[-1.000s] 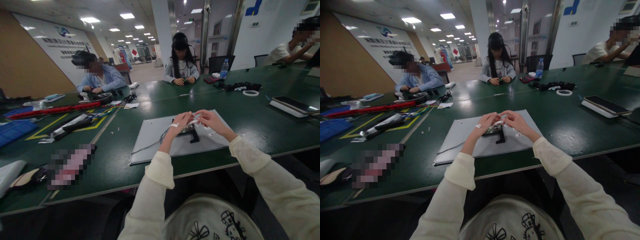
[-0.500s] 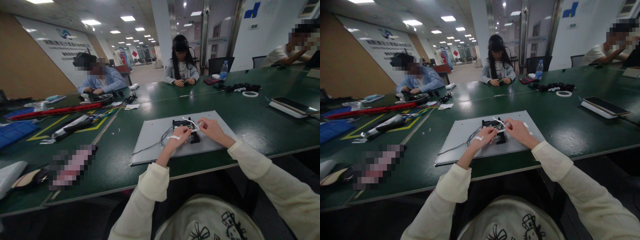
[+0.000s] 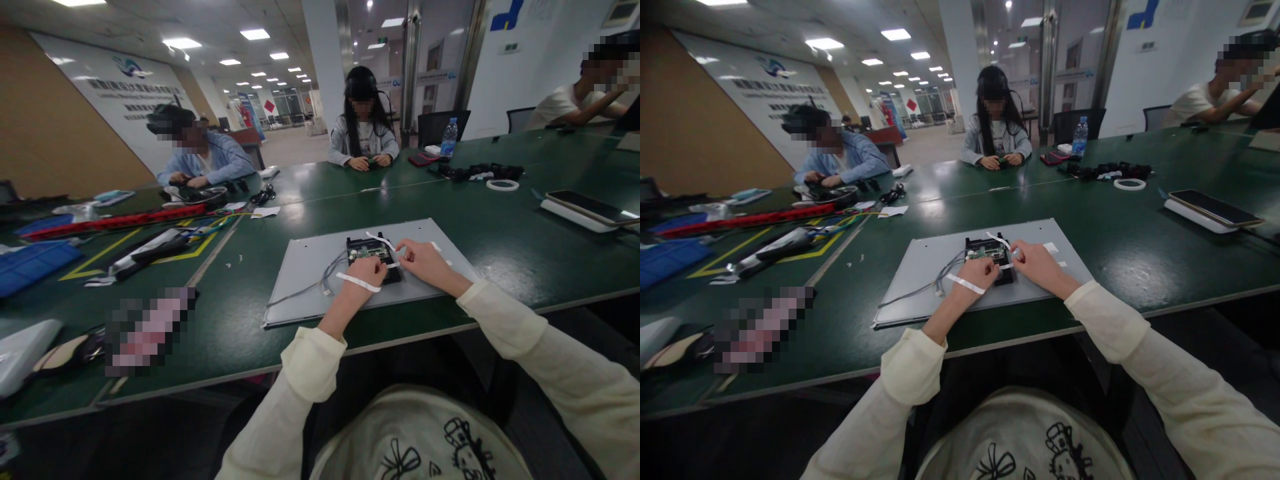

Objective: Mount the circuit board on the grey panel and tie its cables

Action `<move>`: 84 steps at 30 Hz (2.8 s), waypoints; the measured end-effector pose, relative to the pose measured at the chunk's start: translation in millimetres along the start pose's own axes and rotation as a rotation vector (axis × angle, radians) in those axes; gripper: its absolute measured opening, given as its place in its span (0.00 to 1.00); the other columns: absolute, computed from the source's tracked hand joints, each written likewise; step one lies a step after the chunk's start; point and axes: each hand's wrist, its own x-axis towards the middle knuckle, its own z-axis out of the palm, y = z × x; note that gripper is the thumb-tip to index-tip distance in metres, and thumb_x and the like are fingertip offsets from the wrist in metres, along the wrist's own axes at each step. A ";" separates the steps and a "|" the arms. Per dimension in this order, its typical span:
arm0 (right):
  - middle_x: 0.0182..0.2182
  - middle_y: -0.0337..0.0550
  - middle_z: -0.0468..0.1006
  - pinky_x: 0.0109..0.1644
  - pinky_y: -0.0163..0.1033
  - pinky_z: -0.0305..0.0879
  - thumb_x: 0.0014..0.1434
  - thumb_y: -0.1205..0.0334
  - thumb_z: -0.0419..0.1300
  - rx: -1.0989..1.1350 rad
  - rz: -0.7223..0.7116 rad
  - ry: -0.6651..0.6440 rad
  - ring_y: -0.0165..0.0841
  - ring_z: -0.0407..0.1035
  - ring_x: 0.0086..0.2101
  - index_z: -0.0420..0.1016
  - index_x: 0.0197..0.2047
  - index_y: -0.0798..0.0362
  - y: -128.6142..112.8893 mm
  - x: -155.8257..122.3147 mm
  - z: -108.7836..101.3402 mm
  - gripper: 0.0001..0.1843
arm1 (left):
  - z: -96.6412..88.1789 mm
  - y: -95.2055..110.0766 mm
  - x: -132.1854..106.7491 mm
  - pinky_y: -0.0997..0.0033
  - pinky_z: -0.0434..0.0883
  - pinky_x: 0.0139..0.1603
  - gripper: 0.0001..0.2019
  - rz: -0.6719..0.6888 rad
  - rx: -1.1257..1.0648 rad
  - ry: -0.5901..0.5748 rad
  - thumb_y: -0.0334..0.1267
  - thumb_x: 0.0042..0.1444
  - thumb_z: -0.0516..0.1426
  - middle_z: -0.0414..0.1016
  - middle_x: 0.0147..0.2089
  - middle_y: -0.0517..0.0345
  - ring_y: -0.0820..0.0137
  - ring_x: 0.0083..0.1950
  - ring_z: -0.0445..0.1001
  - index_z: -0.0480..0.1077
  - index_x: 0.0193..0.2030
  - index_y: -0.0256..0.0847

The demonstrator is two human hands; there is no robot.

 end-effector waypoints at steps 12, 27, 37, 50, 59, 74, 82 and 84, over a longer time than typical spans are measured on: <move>0.29 0.41 0.78 0.32 0.34 0.52 0.61 0.57 0.59 -0.282 0.068 -0.128 0.35 0.71 0.31 0.70 0.51 0.50 -9.1 -1.5 -0.6 0.16 | -1.0 6.5 2.1 0.66 0.70 0.42 0.17 -0.008 0.122 -0.096 0.44 0.62 0.50 0.79 0.39 0.46 0.60 0.43 0.78 0.77 0.40 0.38; 0.43 0.48 0.76 0.37 0.36 0.62 0.60 0.66 0.53 -0.341 -0.177 0.063 0.34 0.70 0.35 0.69 0.56 0.54 4.7 -6.8 -8.6 0.20 | -12.2 -9.3 -5.7 0.64 0.72 0.45 0.17 -0.036 0.245 -0.128 0.39 0.61 0.49 0.79 0.40 0.41 0.58 0.43 0.78 0.78 0.41 0.34; 0.47 0.54 0.71 0.49 0.46 0.68 0.64 0.57 0.56 -0.216 -0.998 0.089 0.38 0.67 0.45 0.67 0.60 0.55 -42.7 -11.7 -0.9 0.23 | -17.6 -9.9 -8.2 0.65 0.72 0.47 0.13 0.016 0.196 -0.194 0.38 0.59 0.53 0.80 0.41 0.43 0.59 0.46 0.78 0.77 0.39 0.35; 0.36 0.45 0.77 0.40 0.36 0.67 0.65 0.63 0.56 0.089 -0.660 0.389 0.31 0.71 0.36 0.79 0.42 0.53 -55.9 32.8 -6.7 0.11 | -16.1 -8.0 -21.1 0.64 0.71 0.47 0.15 -0.005 0.223 -0.052 0.36 0.63 0.48 0.78 0.41 0.42 0.61 0.45 0.77 0.75 0.42 0.33; 0.38 0.49 0.76 0.45 0.39 0.60 0.68 0.64 0.51 -0.250 -0.607 0.261 0.34 0.68 0.40 0.78 0.41 0.56 -91.3 66.5 24.8 0.14 | -29.7 -47.1 -69.4 0.61 0.66 0.56 0.15 -0.212 0.134 0.251 0.34 0.61 0.51 0.75 0.53 0.49 0.60 0.55 0.70 0.69 0.53 0.40; 0.42 0.54 0.76 0.46 0.40 0.66 0.68 0.68 0.48 -0.422 -0.626 -0.182 0.36 0.71 0.43 0.75 0.47 0.61 -95.2 41.4 58.1 0.14 | -10.9 -69.9 -78.9 0.60 0.65 0.62 0.21 -0.165 -0.033 0.219 0.27 0.61 0.49 0.74 0.57 0.50 0.63 0.61 0.68 0.68 0.60 0.40; 0.48 0.58 0.76 0.54 0.44 0.65 0.68 0.67 0.49 -0.309 -0.709 -0.146 0.38 0.71 0.48 0.73 0.52 0.63 -94.4 39.6 61.4 0.16 | -7.0 -74.2 -79.2 0.60 0.65 0.63 0.21 -0.153 -0.083 0.267 0.26 0.60 0.48 0.75 0.56 0.50 0.63 0.60 0.70 0.69 0.58 0.38; 0.48 0.58 0.76 0.54 0.44 0.65 0.68 0.67 0.48 -0.304 -0.716 -0.147 0.38 0.71 0.48 0.73 0.52 0.63 -93.9 40.0 61.8 0.16 | -5.3 -76.0 -79.0 0.60 0.65 0.63 0.21 -0.147 -0.089 0.285 0.26 0.60 0.49 0.75 0.56 0.50 0.63 0.59 0.70 0.69 0.57 0.38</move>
